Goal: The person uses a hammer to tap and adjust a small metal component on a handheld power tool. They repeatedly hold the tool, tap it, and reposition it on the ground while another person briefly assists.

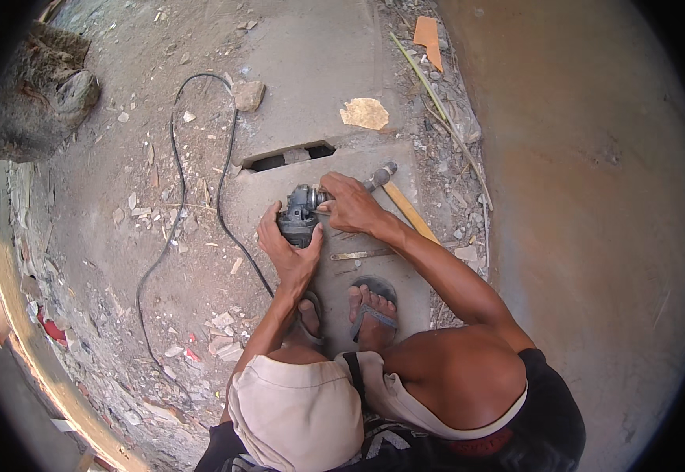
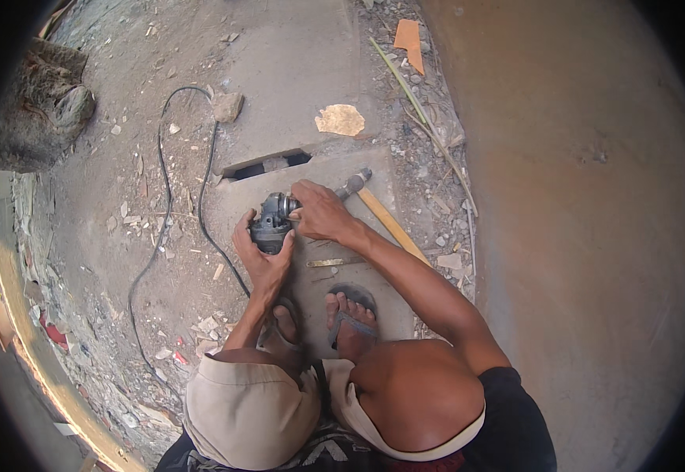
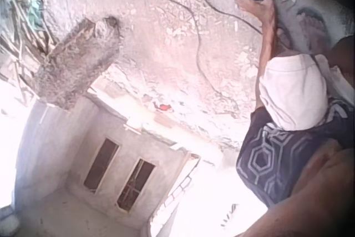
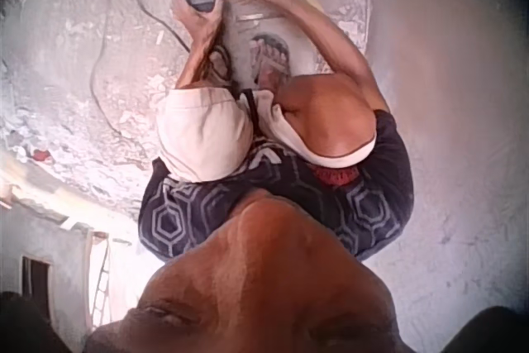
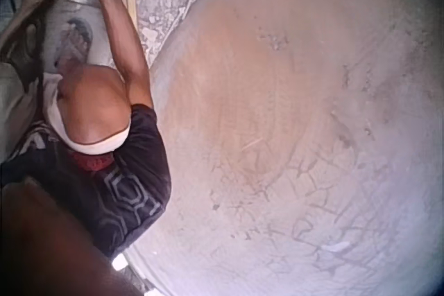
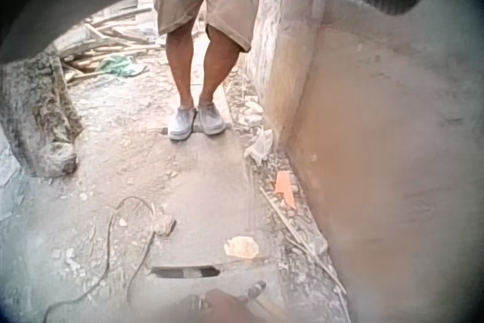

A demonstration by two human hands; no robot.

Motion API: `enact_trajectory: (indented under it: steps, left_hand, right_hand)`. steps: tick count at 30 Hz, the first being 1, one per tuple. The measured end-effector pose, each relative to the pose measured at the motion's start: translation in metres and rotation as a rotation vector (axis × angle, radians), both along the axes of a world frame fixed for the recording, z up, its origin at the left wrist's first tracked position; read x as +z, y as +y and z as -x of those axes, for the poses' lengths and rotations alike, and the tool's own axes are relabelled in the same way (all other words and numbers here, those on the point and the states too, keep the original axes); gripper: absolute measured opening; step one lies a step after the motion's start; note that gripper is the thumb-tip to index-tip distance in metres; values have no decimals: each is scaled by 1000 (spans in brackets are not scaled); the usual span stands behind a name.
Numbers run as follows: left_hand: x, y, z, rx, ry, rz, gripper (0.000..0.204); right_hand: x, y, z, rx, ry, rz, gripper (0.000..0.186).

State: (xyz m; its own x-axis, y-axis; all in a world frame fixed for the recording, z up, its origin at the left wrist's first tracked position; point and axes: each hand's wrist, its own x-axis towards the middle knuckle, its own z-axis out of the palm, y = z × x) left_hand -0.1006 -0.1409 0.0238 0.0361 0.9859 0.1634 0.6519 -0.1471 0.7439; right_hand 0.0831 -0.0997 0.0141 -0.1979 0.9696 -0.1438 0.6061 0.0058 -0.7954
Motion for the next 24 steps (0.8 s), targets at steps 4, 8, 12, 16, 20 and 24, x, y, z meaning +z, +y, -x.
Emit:
enact_trajectory:
  steps: [4,8,12,16,20,24]
  left_hand:
    - [-6,5,5,-35,-12,-26,74]
    - [-6,5,4,-26,-36,-46,73]
    - [-3,2,0,18,-99,-10,86]
    - [-9,-1,-1,37,-196,41,96]
    - [-4,-1,-3,35,-143,19,98]
    - [-7,-1,-2,33,-159,18,94]
  right_hand:
    - [15,1,-1,-11,-9,41,25]
    - [15,3,0,7,-24,38,25]
    - [18,2,0,-5,-29,40,24]
    - [23,3,2,-31,-15,66,22]
    - [23,3,1,-30,-21,73,21]
    - [27,6,1,8,-34,69,19]
